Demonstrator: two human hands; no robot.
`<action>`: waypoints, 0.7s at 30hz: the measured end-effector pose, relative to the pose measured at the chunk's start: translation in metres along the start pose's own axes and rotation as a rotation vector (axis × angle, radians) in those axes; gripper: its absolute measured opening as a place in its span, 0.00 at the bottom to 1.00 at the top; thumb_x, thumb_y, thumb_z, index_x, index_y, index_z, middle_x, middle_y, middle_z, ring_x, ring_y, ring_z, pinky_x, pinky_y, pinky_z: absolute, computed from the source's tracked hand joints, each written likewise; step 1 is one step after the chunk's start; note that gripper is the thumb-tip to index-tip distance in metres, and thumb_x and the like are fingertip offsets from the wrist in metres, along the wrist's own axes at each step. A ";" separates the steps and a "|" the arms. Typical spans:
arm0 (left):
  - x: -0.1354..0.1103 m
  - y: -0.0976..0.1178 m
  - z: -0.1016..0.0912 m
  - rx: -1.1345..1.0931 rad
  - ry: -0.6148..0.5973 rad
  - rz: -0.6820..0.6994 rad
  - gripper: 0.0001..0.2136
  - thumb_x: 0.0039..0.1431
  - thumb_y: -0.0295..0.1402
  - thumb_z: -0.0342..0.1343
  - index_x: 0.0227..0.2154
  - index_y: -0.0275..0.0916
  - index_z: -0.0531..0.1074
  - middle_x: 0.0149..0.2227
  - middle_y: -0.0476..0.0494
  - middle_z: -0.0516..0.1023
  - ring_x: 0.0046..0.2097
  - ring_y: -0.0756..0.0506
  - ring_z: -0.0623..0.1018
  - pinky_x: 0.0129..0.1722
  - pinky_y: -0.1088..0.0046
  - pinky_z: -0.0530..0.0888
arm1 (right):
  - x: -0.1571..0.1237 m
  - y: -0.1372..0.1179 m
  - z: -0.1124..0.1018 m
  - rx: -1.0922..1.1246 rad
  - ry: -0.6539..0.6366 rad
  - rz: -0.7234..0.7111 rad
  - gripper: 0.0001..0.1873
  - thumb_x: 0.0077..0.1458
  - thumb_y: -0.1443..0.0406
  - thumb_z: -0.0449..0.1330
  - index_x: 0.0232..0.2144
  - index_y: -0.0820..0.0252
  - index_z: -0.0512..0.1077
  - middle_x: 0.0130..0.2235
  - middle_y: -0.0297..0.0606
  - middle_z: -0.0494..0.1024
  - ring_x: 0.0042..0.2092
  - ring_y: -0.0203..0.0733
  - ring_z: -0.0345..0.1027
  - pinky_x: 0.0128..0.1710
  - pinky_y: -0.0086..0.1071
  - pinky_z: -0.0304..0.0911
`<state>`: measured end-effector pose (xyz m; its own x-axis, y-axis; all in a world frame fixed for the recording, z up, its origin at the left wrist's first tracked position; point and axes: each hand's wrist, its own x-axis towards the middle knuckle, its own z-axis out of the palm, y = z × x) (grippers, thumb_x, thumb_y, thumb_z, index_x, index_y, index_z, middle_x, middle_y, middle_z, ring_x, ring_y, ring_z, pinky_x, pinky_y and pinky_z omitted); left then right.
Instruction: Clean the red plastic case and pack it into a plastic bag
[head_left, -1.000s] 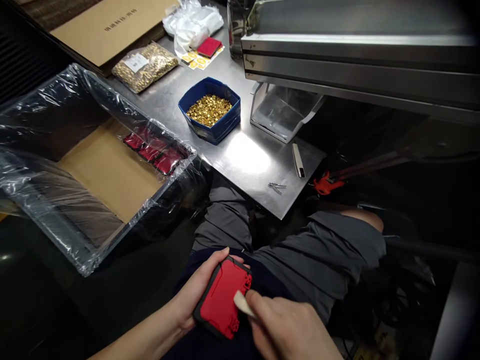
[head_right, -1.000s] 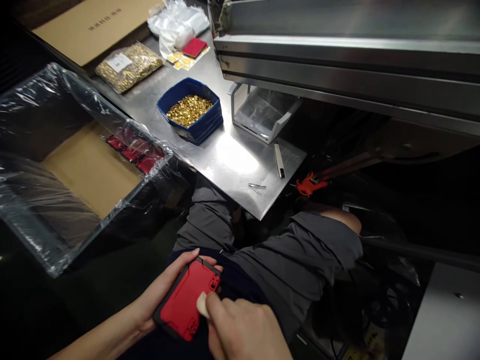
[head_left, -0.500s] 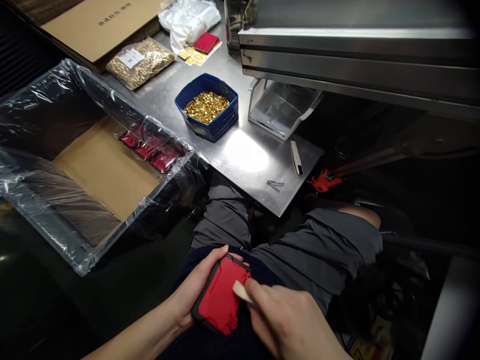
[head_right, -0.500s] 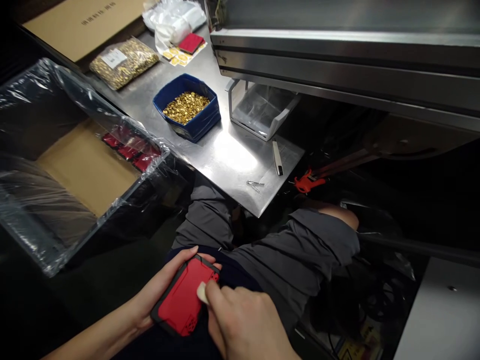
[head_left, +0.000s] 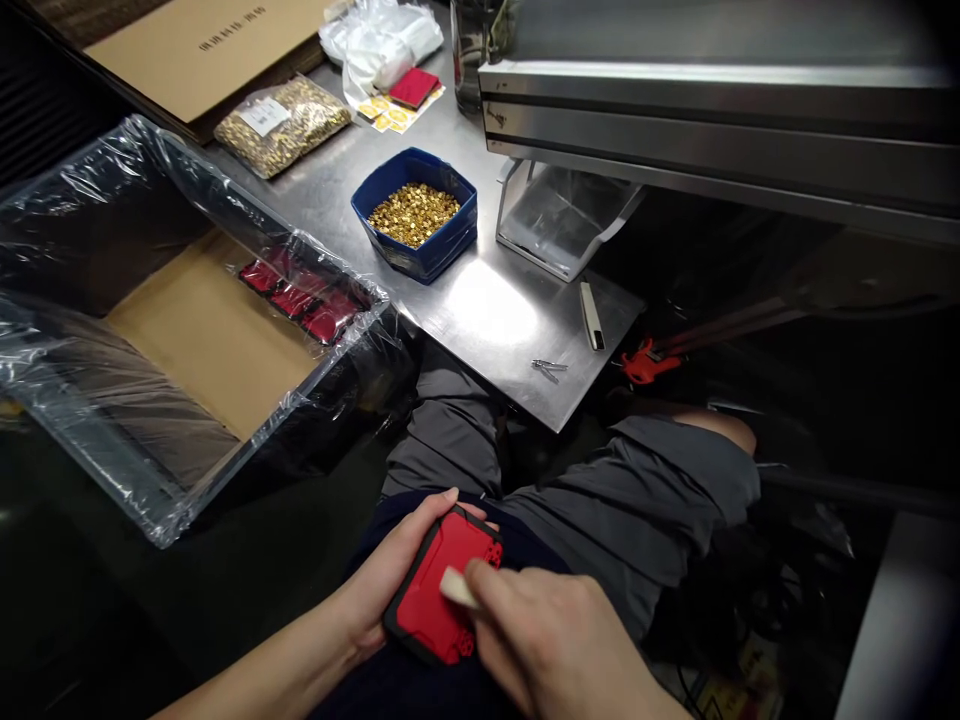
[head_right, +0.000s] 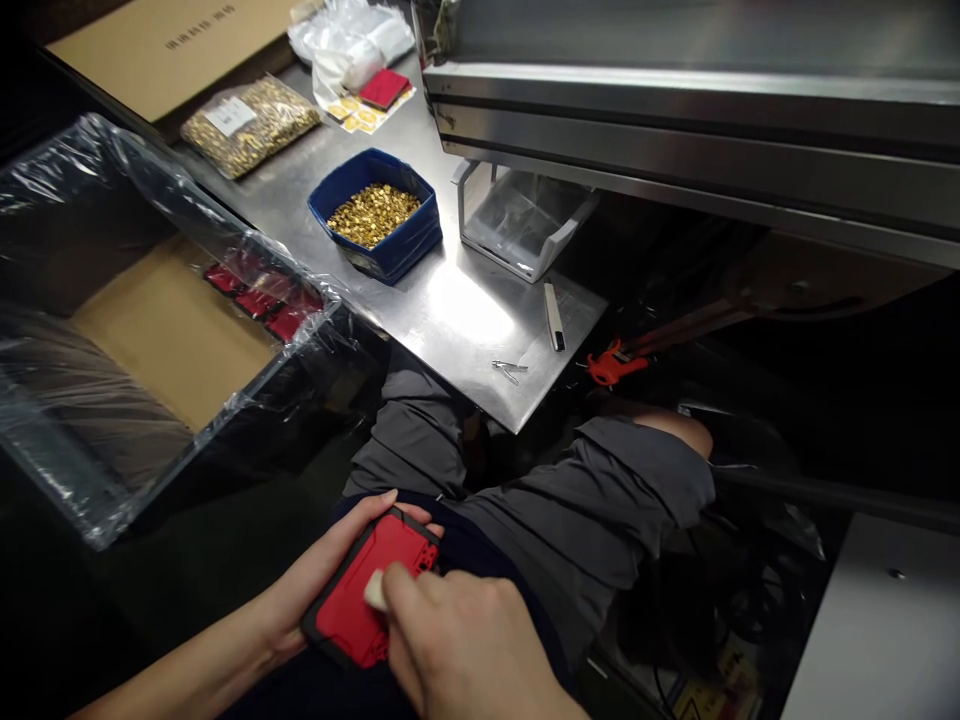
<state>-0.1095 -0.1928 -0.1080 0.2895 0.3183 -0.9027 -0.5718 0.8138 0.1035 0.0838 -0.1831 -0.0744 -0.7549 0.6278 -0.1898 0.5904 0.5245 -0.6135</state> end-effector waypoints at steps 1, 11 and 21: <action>0.000 0.000 0.000 -0.005 0.001 -0.011 0.21 0.62 0.48 0.56 0.45 0.33 0.77 0.48 0.33 0.82 0.43 0.39 0.81 0.44 0.66 0.77 | 0.000 -0.001 0.000 0.002 0.000 0.022 0.06 0.62 0.68 0.52 0.41 0.52 0.63 0.29 0.26 0.78 0.27 0.37 0.74 0.23 0.32 0.53; -0.005 -0.002 0.000 0.002 0.029 0.016 0.23 0.61 0.51 0.56 0.45 0.35 0.76 0.49 0.33 0.81 0.45 0.38 0.81 0.46 0.64 0.77 | -0.004 -0.008 0.006 -0.085 0.109 0.057 0.10 0.64 0.68 0.46 0.45 0.54 0.64 0.27 0.27 0.78 0.24 0.37 0.74 0.20 0.33 0.50; -0.007 -0.002 0.002 0.043 0.051 0.051 0.22 0.62 0.49 0.55 0.45 0.34 0.76 0.50 0.32 0.81 0.45 0.37 0.81 0.46 0.64 0.77 | -0.005 -0.010 0.005 -0.065 0.046 0.142 0.12 0.62 0.68 0.52 0.47 0.49 0.62 0.28 0.23 0.77 0.25 0.37 0.74 0.19 0.33 0.48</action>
<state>-0.1085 -0.1958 -0.1015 0.2205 0.3355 -0.9159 -0.5511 0.8176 0.1669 0.0804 -0.1941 -0.0715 -0.6496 0.7232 -0.2348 0.7087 0.4639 -0.5316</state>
